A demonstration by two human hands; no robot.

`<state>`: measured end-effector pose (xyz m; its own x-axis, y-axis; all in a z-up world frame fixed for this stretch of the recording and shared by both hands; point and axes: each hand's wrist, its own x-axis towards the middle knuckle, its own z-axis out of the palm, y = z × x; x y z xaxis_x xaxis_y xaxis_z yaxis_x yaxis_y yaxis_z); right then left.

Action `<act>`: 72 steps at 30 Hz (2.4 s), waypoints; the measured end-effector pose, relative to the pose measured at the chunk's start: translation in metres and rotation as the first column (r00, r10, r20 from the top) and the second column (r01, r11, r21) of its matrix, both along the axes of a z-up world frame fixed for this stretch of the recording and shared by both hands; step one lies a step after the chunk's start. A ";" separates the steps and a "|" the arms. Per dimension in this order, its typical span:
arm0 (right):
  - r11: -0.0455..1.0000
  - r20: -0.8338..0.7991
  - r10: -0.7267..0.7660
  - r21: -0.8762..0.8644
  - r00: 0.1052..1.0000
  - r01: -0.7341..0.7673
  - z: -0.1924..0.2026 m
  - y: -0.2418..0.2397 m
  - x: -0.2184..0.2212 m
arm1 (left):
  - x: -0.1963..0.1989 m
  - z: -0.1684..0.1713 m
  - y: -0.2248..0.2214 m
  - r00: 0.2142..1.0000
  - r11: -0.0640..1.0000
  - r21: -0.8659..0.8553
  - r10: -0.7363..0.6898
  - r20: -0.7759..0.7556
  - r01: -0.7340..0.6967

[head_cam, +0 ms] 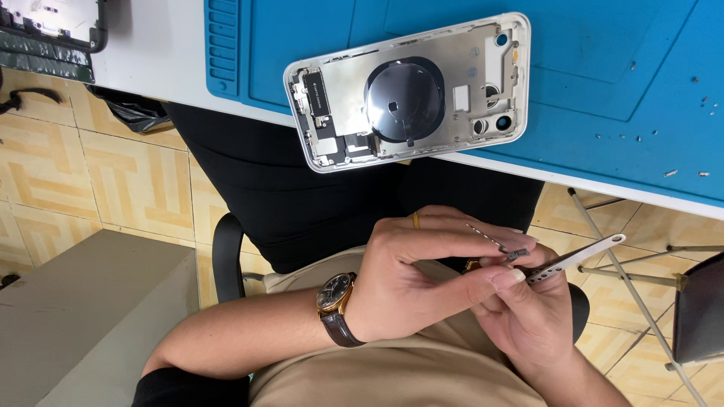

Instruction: The person removes a blue circular component from a white phone chassis using tweezers, then transfers a small metal bracket from a black phone chassis to the white one. They peel protective film from the bracket and place it into the white chassis.

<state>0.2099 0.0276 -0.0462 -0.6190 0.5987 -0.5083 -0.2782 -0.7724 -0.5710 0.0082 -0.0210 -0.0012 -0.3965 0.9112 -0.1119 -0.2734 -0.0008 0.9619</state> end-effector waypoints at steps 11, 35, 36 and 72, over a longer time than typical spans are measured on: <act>0.969 0.044 -0.062 0.243 0.997 0.049 -0.011 -0.004 0.011 | 0.003 0.001 0.000 0.995 0.999 0.048 -0.020 0.094 0.015; 0.988 0.035 -0.121 -0.088 0.992 0.123 -0.004 -0.004 0.028 | -0.003 0.011 0.008 0.973 0.971 -0.215 -0.053 0.223 0.102; 0.991 0.072 -0.119 -0.059 0.990 0.123 -0.001 -0.003 0.025 | -0.005 0.012 0.010 0.956 0.964 -0.219 -0.087 0.280 0.152; 0.297 0.802 -0.029 0.577 0.597 -0.761 0.133 0.073 0.008 | -0.033 0.031 0.018 0.657 0.938 0.204 -0.033 -0.753 0.281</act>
<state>0.2176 0.1009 0.0872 -0.6952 0.6811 -0.2297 0.5672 0.3235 -0.7574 -0.0252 -0.0028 0.0301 -0.0828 0.9064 0.4141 0.4930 -0.3239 0.8075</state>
